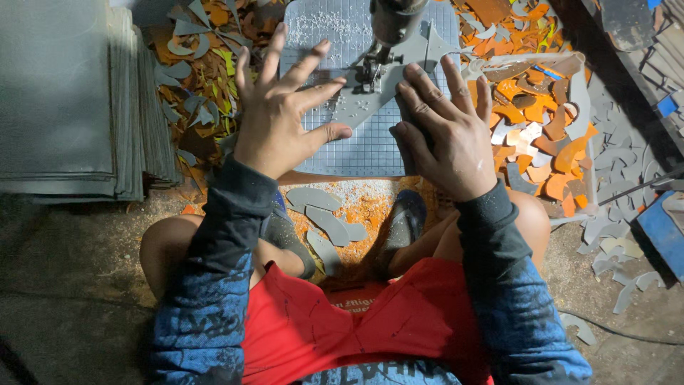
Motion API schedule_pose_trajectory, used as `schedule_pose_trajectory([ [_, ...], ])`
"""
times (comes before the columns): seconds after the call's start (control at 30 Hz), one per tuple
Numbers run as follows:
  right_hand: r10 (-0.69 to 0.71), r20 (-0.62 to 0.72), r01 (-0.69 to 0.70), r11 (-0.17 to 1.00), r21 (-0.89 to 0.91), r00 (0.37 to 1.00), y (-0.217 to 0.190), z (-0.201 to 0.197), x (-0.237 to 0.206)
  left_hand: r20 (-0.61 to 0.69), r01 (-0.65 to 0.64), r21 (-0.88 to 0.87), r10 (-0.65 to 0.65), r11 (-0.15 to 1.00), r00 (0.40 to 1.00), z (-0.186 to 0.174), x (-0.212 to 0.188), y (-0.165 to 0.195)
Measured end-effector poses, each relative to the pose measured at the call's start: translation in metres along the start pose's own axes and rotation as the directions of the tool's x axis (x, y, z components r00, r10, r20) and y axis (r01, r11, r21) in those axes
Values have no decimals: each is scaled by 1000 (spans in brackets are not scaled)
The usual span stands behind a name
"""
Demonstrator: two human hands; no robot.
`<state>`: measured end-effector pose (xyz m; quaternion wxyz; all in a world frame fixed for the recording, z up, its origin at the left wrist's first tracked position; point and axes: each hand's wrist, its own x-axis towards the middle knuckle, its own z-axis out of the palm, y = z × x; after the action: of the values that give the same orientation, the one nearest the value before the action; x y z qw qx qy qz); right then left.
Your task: The person sits on the floor and uses a vertical cutting machine to cut shapes from gray rubber sheets. They guide the material under the blade, rotate the pieces, and remove cut sections, repeating the process with multiple sheets.
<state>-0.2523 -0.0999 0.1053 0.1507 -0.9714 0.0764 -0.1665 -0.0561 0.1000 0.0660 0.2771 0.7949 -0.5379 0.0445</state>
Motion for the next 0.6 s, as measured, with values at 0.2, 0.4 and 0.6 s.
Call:
schedule_pose_trajectory([
  [0.2, 2, -3, -2, 1000, -3, 1000, -2, 1, -3, 16, 43, -8, -43, 999, 999, -3, 3, -4],
  [0.4, 14, 2, -14, 1000, 1, 1000, -2, 2, -5, -22, 62, -18, -62, 998, 998, -1, 3, -13],
  [0.6, 18, 3, -18, 1000, 4, 1000, -3, 2, -6, -40, 111, -23, -112, 994, 993, 7, 5, -23],
])
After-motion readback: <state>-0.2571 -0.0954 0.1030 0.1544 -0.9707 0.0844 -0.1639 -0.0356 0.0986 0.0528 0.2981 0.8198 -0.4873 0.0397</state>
